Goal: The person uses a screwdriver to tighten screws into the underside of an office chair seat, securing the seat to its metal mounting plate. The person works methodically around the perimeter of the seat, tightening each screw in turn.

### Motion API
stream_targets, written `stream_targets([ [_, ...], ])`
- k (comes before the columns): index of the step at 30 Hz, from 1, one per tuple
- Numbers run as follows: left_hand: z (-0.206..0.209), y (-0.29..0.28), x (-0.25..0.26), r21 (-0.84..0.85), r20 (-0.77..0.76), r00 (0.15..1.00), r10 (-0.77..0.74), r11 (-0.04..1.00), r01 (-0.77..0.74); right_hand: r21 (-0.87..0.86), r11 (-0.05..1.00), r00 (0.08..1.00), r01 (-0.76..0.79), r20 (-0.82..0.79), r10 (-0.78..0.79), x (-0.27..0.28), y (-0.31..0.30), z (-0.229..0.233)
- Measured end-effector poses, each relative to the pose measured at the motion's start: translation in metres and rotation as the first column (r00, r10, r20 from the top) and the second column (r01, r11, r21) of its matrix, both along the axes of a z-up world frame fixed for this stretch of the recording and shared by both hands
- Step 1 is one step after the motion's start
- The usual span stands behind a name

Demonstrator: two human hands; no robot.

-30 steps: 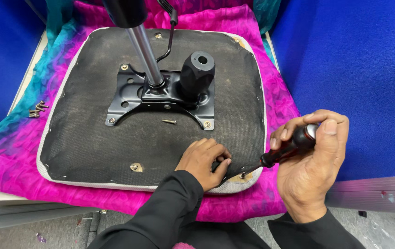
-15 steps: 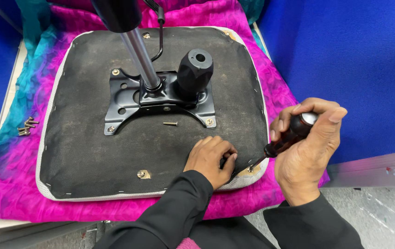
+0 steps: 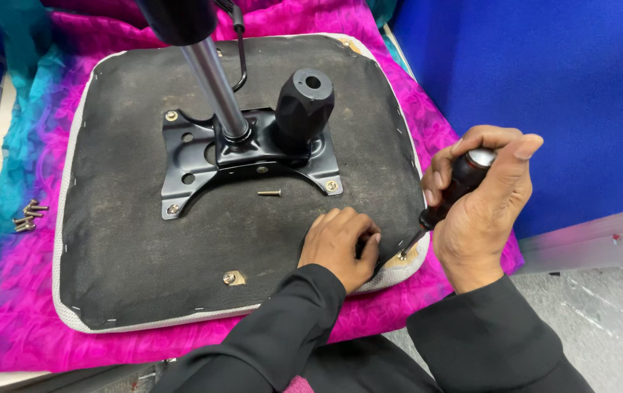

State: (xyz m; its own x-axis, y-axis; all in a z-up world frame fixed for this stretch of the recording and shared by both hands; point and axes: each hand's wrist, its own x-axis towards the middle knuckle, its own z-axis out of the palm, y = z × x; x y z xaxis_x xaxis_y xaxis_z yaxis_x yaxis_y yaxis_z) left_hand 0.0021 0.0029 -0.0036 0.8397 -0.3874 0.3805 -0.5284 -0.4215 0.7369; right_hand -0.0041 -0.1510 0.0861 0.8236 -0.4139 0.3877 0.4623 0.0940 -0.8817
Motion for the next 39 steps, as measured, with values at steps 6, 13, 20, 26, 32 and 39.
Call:
stream_targets([
  [6,0.001,-0.001,0.001,0.012,0.007,1.0,0.014,1.0,-0.014,-0.133,0.989,0.997,-0.057,0.048,0.064,-0.004,0.006,-0.002],
  [13,0.001,-0.003,0.001,0.032,-0.008,1.0,0.025,0.999,-0.025,-0.107,0.989,0.993,-0.102,0.042,0.107,-0.001,-0.008,0.001],
  [20,0.0,-0.004,0.0,0.041,-0.004,0.999,0.041,0.998,-0.041,-0.044,0.99,0.99,-0.131,-0.056,0.128,0.003,-0.025,0.009],
  [26,-0.001,-0.004,0.001,0.04,-0.011,0.999,0.039,0.998,-0.039,0.027,0.978,0.973,-0.206,-0.095,0.208,-0.002,-0.028,0.017],
  [32,-0.001,-0.003,0.001,0.058,-0.03,0.999,0.03,0.998,-0.028,0.024,0.982,0.981,-0.188,-0.036,0.188,-0.009,-0.024,0.018],
  [39,0.007,0.002,0.005,0.166,-0.096,0.994,-0.056,0.984,0.072,-0.011,0.986,0.985,-0.168,-0.04,0.168,-0.007,-0.024,0.02],
])
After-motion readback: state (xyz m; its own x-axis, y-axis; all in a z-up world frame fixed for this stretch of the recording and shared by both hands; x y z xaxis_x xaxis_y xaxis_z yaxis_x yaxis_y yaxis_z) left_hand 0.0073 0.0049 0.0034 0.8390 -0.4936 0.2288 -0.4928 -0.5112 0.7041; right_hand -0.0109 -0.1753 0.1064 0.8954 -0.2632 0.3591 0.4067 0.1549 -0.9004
